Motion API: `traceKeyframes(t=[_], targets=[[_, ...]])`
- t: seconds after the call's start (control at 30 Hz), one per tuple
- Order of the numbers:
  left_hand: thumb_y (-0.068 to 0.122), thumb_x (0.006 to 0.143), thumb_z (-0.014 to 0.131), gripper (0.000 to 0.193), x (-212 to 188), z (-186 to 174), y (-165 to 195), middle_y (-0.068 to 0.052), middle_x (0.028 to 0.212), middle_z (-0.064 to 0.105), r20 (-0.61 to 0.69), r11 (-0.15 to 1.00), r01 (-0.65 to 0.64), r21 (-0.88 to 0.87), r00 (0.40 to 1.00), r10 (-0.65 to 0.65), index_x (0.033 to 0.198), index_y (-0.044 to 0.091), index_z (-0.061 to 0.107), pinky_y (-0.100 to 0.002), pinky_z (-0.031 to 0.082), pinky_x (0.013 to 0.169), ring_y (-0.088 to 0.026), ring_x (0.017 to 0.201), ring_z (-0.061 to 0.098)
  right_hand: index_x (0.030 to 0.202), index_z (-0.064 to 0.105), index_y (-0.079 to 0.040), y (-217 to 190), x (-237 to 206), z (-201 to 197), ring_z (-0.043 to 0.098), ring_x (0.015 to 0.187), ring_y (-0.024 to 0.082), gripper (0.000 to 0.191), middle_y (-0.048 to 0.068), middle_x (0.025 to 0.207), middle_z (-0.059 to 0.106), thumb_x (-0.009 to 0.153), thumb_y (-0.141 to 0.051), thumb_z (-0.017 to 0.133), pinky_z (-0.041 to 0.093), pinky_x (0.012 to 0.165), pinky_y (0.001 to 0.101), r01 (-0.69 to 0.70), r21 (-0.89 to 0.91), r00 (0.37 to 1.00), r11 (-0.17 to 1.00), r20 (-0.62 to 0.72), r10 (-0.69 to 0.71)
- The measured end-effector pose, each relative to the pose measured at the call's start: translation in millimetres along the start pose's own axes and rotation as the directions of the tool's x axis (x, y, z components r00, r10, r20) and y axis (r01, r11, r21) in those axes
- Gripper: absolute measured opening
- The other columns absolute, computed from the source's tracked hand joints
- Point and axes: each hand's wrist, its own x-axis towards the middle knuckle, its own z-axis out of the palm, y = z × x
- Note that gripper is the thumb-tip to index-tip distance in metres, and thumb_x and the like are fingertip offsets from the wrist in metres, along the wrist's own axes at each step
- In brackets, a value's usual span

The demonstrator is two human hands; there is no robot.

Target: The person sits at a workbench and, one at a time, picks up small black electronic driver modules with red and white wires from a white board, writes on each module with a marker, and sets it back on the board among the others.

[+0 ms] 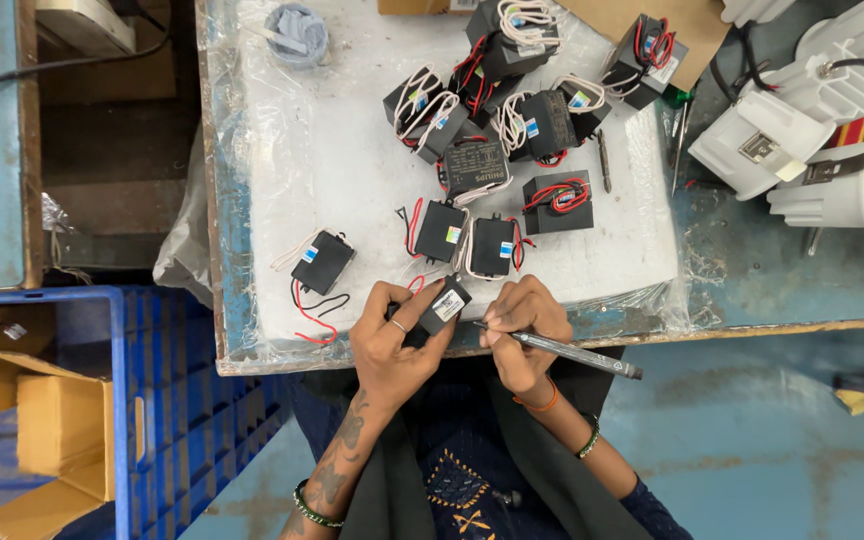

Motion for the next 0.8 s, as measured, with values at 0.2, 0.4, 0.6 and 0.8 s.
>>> traceKeyframes(t=[0.2, 0.4, 0.6, 0.8], targets=[[0.010, 0.073, 0.089, 0.039, 1, -6, 8, -0.006, 0.083, 0.057, 0.012, 0.998, 0.046, -0.031, 0.999, -0.045, 0.110, 0.008, 0.077, -0.030, 0.047, 0.055, -0.017, 0.065, 0.059, 0.079, 0.051, 0.003, -7, -2, 2, 0.048, 0.065, 0.013, 0.008, 0.013, 0.084, 0.049, 0.076, 0.011, 0.050, 0.048, 0.049, 0.0251, -0.049, 0.061, 0.998, 0.997, -0.039, 0.051], [0.005, 0.071, 0.087, 0.044, 9, -26, 32, -0.007, 0.087, 0.057, -0.018, 0.986, 0.049, -0.161, 0.998, -0.052, 0.113, 0.008, 0.076, -0.029, 0.050, 0.064, -0.017, 0.075, 0.059, 0.081, 0.049, 0.002, -14, -2, 6, 0.049, 0.067, 0.014, 0.008, 0.012, 0.085, 0.049, 0.078, 0.009, 0.051, 0.048, 0.050, 0.0253, -0.036, 0.104, 0.997, 0.994, -0.062, 0.043], [0.008, 0.072, 0.091, 0.050, 47, -87, 35, -0.003, 0.085, 0.054, -0.149, 0.962, -0.159, 0.223, 0.970, 0.195, 0.120, 0.012, 0.077, -0.032, 0.049, 0.064, -0.016, 0.071, 0.058, 0.079, 0.049, 0.002, -21, 1, 8, 0.049, 0.065, 0.013, 0.008, 0.013, 0.084, 0.049, 0.079, 0.010, 0.052, 0.047, 0.048, 0.0248, -0.019, 0.104, 0.999, 0.994, -0.042, 0.024], [0.012, 0.080, 0.081, 0.035, 131, -102, 1, -0.007, 0.094, 0.058, 0.068, 0.767, -0.255, 0.588, 0.961, 0.267, 0.116, 0.009, 0.078, -0.039, 0.052, 0.069, -0.026, 0.087, 0.065, 0.079, 0.050, 0.003, -29, 0, 9, 0.049, 0.061, 0.013, 0.009, 0.012, 0.082, 0.050, 0.079, 0.012, 0.053, 0.048, 0.049, 0.0250, 0.010, 0.074, 1.000, 0.997, -0.030, -0.008]])
